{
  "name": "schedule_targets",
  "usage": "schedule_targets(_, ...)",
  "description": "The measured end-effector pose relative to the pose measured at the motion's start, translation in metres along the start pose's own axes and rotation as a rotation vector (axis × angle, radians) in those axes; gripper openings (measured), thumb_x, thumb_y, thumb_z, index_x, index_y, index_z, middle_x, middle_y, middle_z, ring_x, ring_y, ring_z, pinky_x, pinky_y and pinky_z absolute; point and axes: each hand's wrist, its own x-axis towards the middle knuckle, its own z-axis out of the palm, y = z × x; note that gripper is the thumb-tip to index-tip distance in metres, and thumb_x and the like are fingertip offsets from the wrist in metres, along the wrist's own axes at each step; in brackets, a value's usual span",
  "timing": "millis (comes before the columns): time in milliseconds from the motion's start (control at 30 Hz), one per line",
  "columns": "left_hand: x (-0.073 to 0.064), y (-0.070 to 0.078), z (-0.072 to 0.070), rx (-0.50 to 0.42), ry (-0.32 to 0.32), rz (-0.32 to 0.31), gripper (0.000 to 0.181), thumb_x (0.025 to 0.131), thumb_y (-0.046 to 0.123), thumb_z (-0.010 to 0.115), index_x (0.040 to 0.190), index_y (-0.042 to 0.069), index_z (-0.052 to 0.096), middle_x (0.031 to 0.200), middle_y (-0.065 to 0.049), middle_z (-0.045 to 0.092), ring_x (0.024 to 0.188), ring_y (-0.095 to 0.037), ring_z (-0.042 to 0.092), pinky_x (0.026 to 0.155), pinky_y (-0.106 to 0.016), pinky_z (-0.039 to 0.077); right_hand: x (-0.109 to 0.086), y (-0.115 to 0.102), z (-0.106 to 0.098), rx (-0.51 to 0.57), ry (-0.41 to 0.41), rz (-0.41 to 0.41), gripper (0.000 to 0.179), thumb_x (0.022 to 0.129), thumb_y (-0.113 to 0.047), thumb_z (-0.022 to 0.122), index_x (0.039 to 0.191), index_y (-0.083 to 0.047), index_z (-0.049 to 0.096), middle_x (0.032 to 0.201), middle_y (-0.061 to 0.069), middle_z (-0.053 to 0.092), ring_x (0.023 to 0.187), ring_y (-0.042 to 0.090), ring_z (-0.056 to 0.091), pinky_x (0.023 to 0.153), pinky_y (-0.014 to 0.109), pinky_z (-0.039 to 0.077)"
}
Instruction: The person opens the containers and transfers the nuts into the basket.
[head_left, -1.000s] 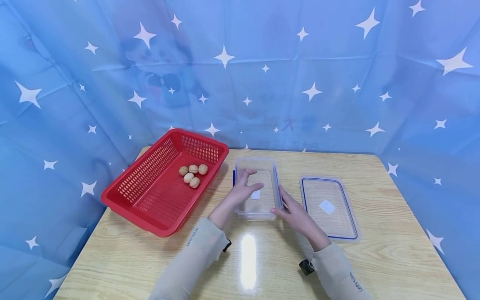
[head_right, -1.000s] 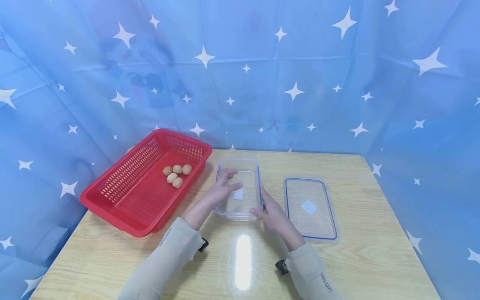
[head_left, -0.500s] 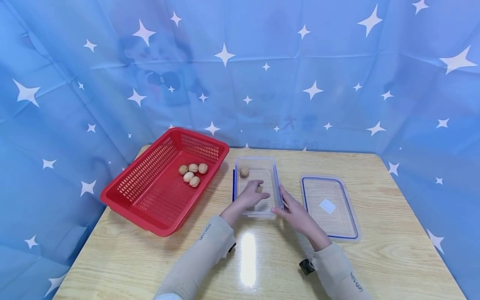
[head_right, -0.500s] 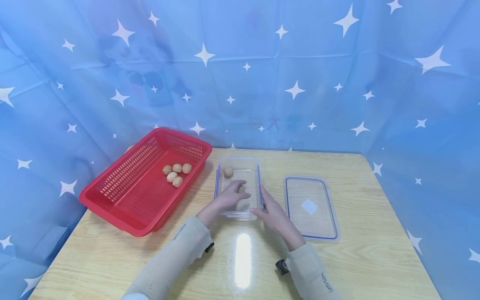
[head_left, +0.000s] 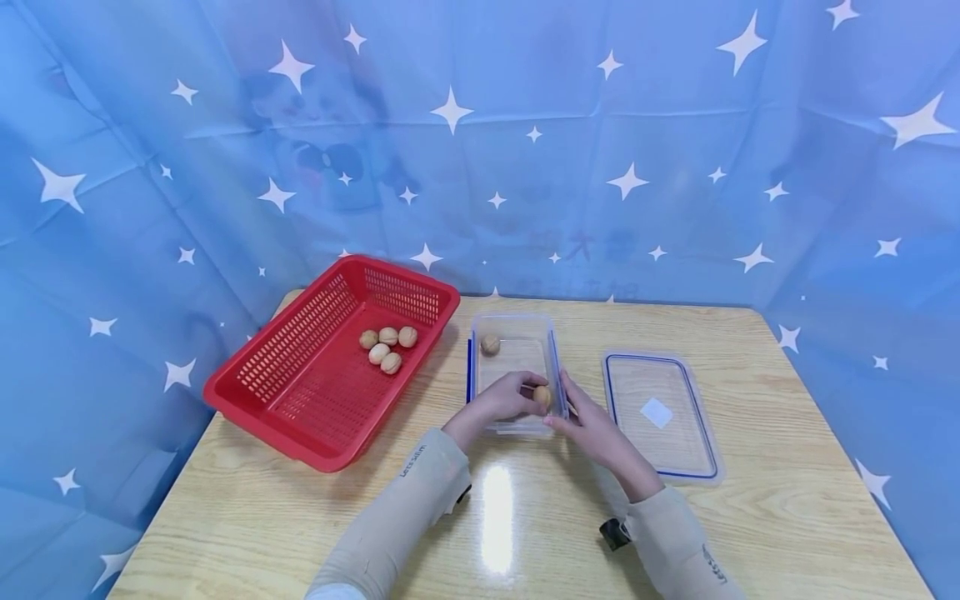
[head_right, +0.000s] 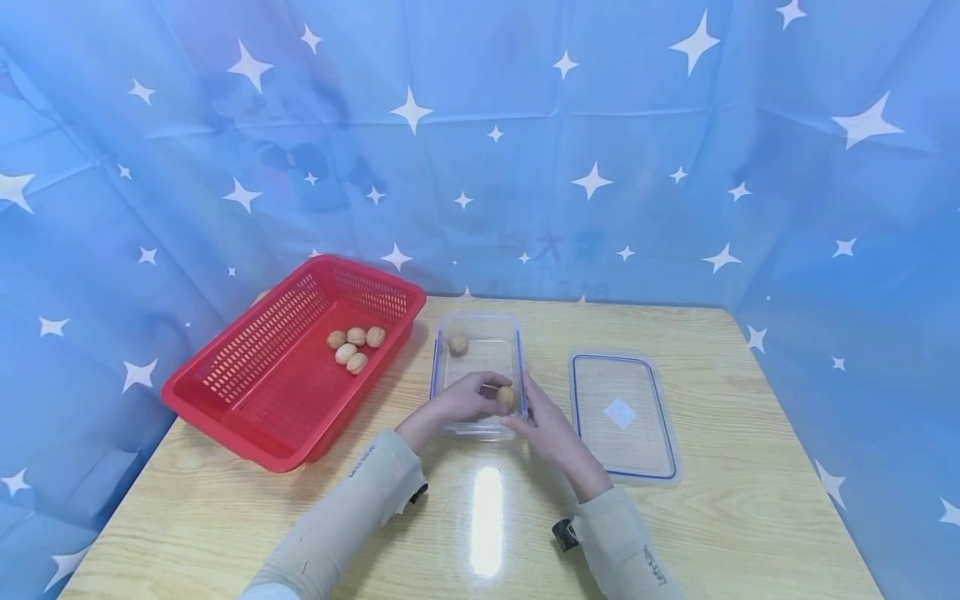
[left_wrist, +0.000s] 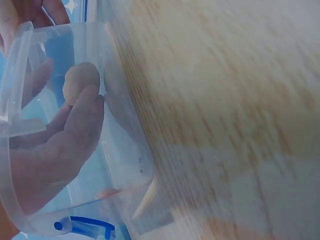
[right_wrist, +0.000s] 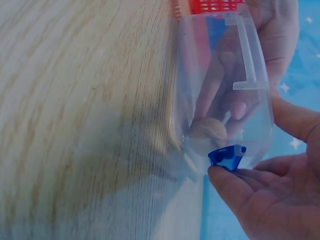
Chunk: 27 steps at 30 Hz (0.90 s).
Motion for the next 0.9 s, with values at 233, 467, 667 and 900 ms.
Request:
schedule_targets(233, -0.0014, 0.0011, 0.0006, -0.011, 0.002, -0.028, 0.039, 0.088, 0.007, 0.072, 0.126, 0.006, 0.064, 0.125, -0.012, 0.065, 0.118, -0.026, 0.062, 0.103, -0.039, 0.050, -0.0002, -0.0008, 0.0000, -0.014, -0.003, 0.004, 0.083, 0.100, -0.025, 0.060, 0.157, 0.005, 0.006, 0.163, 0.031, 0.009, 0.145, 0.048, 0.026, 0.110, 0.053, 0.041)
schedule_targets(467, 0.0004, 0.0011, 0.0012, -0.005, 0.026, -0.034, 0.033, 0.088, 0.007, 0.072, 0.121, 0.009, 0.068, 0.119, -0.008, 0.067, 0.106, -0.019, 0.063, 0.095, -0.033, 0.053, -0.0010, -0.0012, -0.0010, -0.016, -0.002, 0.009, 0.084, 0.100, -0.026, 0.060, 0.157, 0.004, 0.006, 0.163, 0.030, 0.010, 0.146, 0.048, 0.025, 0.111, 0.055, 0.040)
schedule_targets(667, 0.0018, -0.0005, 0.0010, -0.015, 0.037, -0.028, 0.034, 0.088, 0.004, 0.071, 0.121, 0.009, 0.067, 0.117, -0.008, 0.067, 0.103, -0.016, 0.061, 0.090, -0.031, 0.054, -0.0006, -0.0013, -0.0005, -0.018, 0.002, 0.007, 0.083, 0.100, -0.024, 0.060, 0.157, 0.005, 0.007, 0.163, 0.031, 0.011, 0.145, 0.049, 0.026, 0.111, 0.054, 0.040)
schedule_targets(900, 0.0015, 0.0011, 0.0006, -0.035, 0.071, -0.019, 0.037, 0.087, 0.005, 0.073, 0.123, 0.008, 0.065, 0.118, -0.010, 0.068, 0.103, -0.017, 0.063, 0.087, -0.029, 0.056, 0.0000, 0.0006, 0.0003, -0.008, 0.005, 0.005, 0.082, 0.100, -0.018, 0.060, 0.157, 0.005, 0.006, 0.163, 0.031, 0.010, 0.145, 0.048, 0.026, 0.111, 0.054, 0.039)
